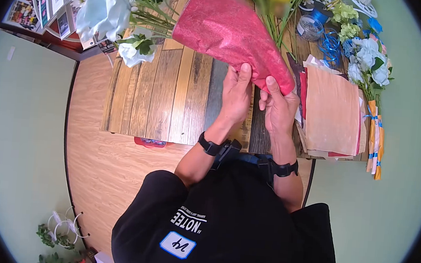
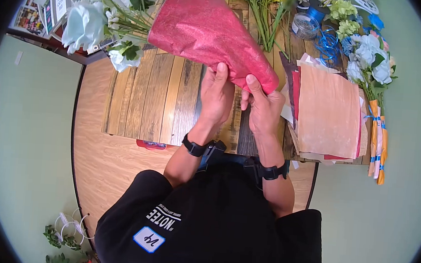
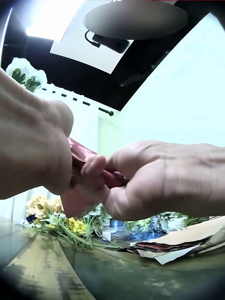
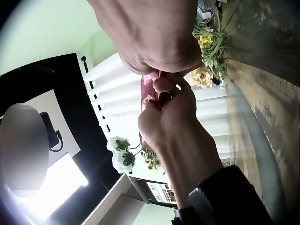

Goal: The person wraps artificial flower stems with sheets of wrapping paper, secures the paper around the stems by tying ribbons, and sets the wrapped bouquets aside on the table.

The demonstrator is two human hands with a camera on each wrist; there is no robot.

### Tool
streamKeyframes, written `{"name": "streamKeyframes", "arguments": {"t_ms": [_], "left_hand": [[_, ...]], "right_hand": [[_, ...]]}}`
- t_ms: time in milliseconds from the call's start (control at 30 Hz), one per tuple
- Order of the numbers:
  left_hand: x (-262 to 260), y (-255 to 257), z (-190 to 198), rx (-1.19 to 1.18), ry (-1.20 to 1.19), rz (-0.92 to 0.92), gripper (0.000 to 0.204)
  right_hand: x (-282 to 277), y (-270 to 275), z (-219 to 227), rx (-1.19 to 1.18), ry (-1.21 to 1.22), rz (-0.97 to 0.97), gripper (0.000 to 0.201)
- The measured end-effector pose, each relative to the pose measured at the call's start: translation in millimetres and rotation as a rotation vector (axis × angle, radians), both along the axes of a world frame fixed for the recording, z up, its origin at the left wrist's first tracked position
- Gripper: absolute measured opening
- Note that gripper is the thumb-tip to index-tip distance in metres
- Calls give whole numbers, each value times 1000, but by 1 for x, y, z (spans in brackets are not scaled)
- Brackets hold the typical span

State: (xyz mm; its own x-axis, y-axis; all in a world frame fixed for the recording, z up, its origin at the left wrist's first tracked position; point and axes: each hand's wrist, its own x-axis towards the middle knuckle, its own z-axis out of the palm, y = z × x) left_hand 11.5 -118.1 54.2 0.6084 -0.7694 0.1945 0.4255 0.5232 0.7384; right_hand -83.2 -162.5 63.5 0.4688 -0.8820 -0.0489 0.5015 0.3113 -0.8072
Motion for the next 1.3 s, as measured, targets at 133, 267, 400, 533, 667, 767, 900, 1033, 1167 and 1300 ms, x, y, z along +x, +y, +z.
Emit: {"name": "streamKeyframes", "arguments": {"t_ms": [133, 267, 400, 533, 667, 767, 900, 1033, 1167, 1300], "left_hand": [[7, 19, 30, -35, 53, -4, 39], [42, 40, 54, -103, 169, 178, 45], [51, 50, 45, -79, 245, 320, 38], [64, 56, 29, -119, 379, 325, 31], [65, 60, 28, -103, 450, 348, 29], [66, 60, 26, -80, 473, 373, 33], [66, 63, 16, 20, 397, 433, 35], [70, 61, 12, 85, 299, 548, 40], [64, 56, 17, 108, 313, 565, 42], [68, 54, 10, 117, 340, 544, 42]], "right_hand": [[-7, -4, -1, -110, 20, -13, 16], [-11, -6, -8, -182, 59, -32, 15], [-8, 2, -15, -194, 93, -13, 15], [-8, 4, -29, -133, 122, 54, 17], [-10, 9, -33, -128, 129, 85, 19], [-13, 9, -38, -51, 153, 147, 15], [-14, 7, -39, 30, 171, 254, 23], [-14, -3, -39, 155, 196, 242, 29], [-12, -3, -47, 174, 231, 209, 31], [-9, 2, -49, 216, 219, 166, 35]]}}
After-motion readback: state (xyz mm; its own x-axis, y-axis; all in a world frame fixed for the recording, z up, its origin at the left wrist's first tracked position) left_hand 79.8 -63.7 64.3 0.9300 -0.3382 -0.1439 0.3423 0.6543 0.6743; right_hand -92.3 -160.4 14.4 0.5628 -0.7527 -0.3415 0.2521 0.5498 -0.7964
